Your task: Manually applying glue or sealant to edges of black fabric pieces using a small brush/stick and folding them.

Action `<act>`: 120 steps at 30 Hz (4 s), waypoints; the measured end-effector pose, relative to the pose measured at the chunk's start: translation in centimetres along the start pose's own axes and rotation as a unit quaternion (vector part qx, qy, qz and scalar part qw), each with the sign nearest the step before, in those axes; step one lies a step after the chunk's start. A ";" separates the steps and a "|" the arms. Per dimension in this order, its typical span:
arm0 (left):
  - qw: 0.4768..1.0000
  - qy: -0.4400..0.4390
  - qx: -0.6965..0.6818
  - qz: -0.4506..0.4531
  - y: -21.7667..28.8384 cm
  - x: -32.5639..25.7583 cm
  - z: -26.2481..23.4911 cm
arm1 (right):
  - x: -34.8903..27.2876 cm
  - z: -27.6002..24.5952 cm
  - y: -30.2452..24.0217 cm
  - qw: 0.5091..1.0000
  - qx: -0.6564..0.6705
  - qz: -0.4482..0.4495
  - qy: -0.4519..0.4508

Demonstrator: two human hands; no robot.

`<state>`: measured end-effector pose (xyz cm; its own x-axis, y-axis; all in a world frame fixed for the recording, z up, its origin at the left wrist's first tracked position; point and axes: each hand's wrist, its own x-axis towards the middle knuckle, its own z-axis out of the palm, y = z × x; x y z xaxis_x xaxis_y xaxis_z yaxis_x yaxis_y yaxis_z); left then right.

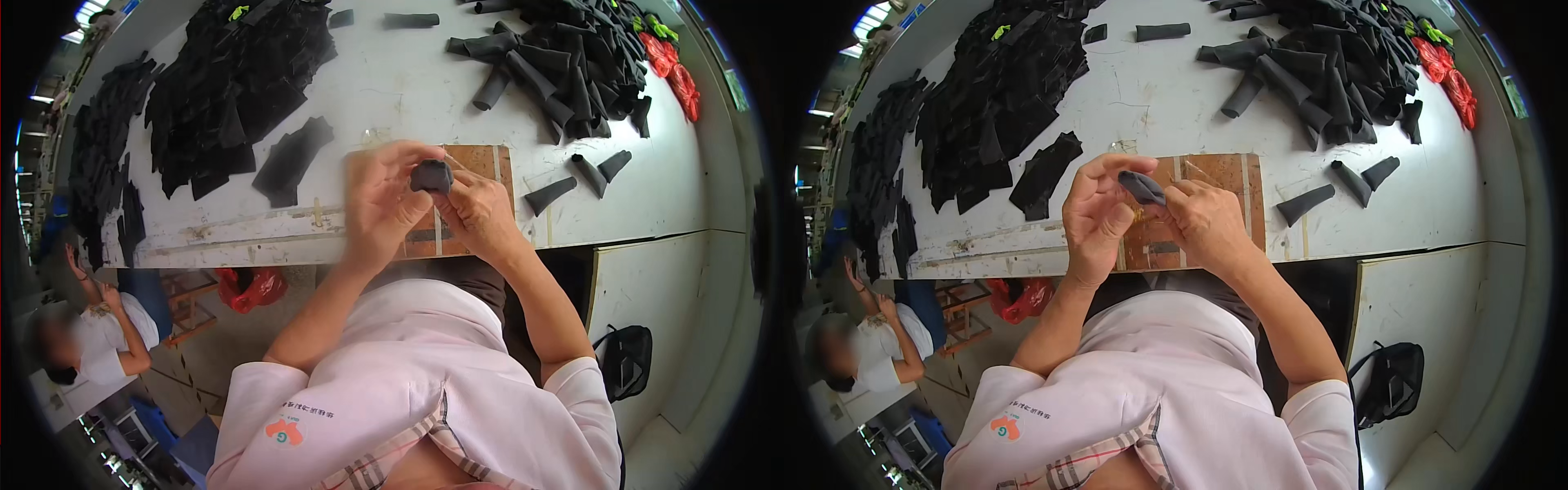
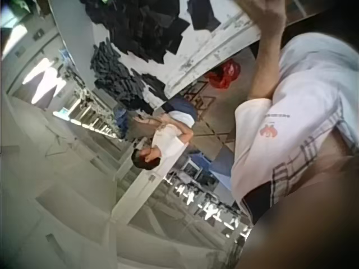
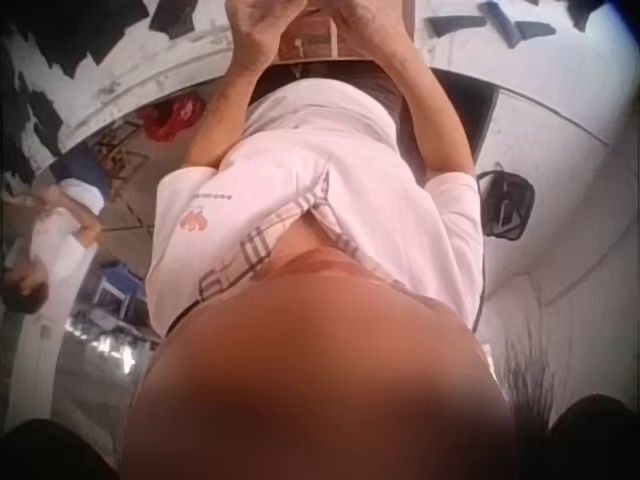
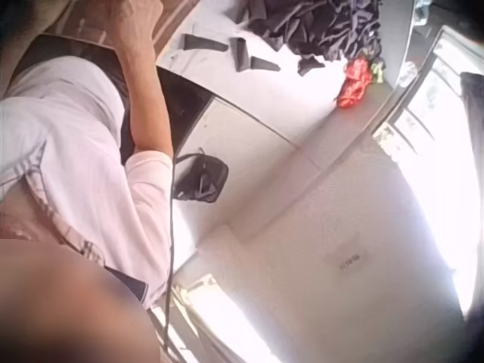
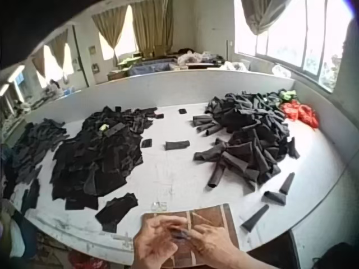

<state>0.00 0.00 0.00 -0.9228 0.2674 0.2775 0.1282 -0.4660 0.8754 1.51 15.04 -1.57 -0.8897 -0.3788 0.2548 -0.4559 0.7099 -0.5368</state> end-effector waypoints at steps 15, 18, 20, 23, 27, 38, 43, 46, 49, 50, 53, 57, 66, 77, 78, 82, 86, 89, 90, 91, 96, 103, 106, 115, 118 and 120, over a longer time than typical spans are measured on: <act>0.972 0.031 0.231 0.014 1.4 0.9 2.2 | 0.3 -0.7 -0.3 0.995 0.071 0.008 0.063; 0.990 0.054 0.114 0.067 2.0 1.1 2.2 | 0.6 -1.8 -0.4 0.998 0.065 -0.004 0.025; 0.993 0.076 0.053 0.074 2.3 1.2 1.9 | 1.0 -2.7 -1.0 0.999 0.049 0.011 0.009; 0.989 0.109 -0.067 0.069 2.6 1.1 0.9 | 1.7 -4.2 -1.9 1.000 0.026 0.010 -0.004; 0.987 0.131 -0.089 0.025 1.9 0.5 -0.3 | 1.7 -2.3 -1.2 0.999 0.042 0.003 0.014; 0.997 0.066 0.040 -0.012 2.3 1.0 -0.1 | 0.9 -1.7 -1.1 0.998 0.058 0.034 0.008; 0.990 0.110 0.083 -0.012 -0.1 -0.1 -0.4 | 1.5 -4.1 -1.8 0.992 0.122 -0.014 -0.024; 0.920 0.188 0.343 -0.041 -3.1 -0.3 -3.0 | 3.9 -8.3 -1.2 0.823 0.561 0.049 0.072; 0.720 0.219 0.655 0.074 -5.6 1.3 -7.8 | 7.0 -8.8 2.1 0.825 0.461 0.182 0.271; 0.661 0.217 0.718 0.027 -5.7 2.0 -9.2 | 5.9 -7.8 2.9 0.828 0.439 0.220 0.271; 0.547 0.198 0.803 -0.132 -6.5 3.2 -12.8 | 1.9 -4.2 2.4 0.818 0.496 0.240 0.166; 0.541 0.159 0.824 -0.060 -6.8 2.5 -15.4 | -1.5 -0.7 -0.2 0.805 0.491 0.328 0.061; 0.928 0.345 0.142 -0.023 -1.1 1.0 -10.6 | -1.8 2.4 -3.6 0.873 0.392 0.286 -0.057; 0.867 0.374 -0.292 -0.150 0.4 -2.1 -6.9 | 1.1 6.0 -5.3 0.705 0.667 0.242 -0.018; 0.862 0.372 -0.306 -0.162 0.3 -2.3 -6.7 | 1.3 6.1 -5.6 0.693 0.676 0.251 0.012; 0.833 0.410 -0.321 -0.189 -0.7 -2.8 -7.0 | 1.3 7.0 -5.5 0.701 0.642 0.303 0.075; 0.848 0.424 -0.280 -0.150 -2.2 -2.7 -10.3 | 1.0 6.5 -5.7 0.799 0.517 0.279 0.128; 0.883 0.450 -0.066 -0.116 -3.8 -3.2 -12.6 | 0.1 6.1 -5.5 0.829 0.465 0.266 0.159; 0.868 0.476 0.116 -0.080 -3.9 -3.3 -12.1 | -0.1 6.2 -5.3 0.819 0.482 0.265 0.165; 0.822 0.486 0.294 -0.041 -4.0 -3.4 -11.4 | -0.3 6.2 -5.1 0.809 0.498 0.263 0.169; 0.940 0.278 0.011 -0.200 0.8 -5.8 -4.6 | -1.4 5.4 -4.8 0.718 0.613 0.287 0.164; 0.972 0.142 -0.063 -0.175 2.0 -4.2 -3.3 | -3.4 4.0 -3.7 0.753 0.596 0.277 -0.016; 0.932 -0.083 0.169 -0.309 4.4 -3.3 -4.9 | -3.3 1.3 -2.9 0.882 0.447 0.149 0.023; 0.948 -0.013 0.186 -0.260 2.3 -3.3 -3.2 | -3.4 1.9 -4.8 0.912 0.365 0.184 0.031; 0.949 0.152 0.208 -0.179 2.7 -5.1 -1.5 | -3.1 2.1 -5.0 0.966 0.204 0.103 0.122; 0.950 0.158 0.161 -0.218 3.0 -5.8 -1.0 | -3.0 2.4 -4.8 0.977 0.122 0.059 0.164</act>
<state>5.37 -3.76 0.65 -0.9701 0.0849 -0.2273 -0.2336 -0.0743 0.9695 6.44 11.39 -1.72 -0.9134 -0.0634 0.4021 -0.3661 0.5598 -0.7433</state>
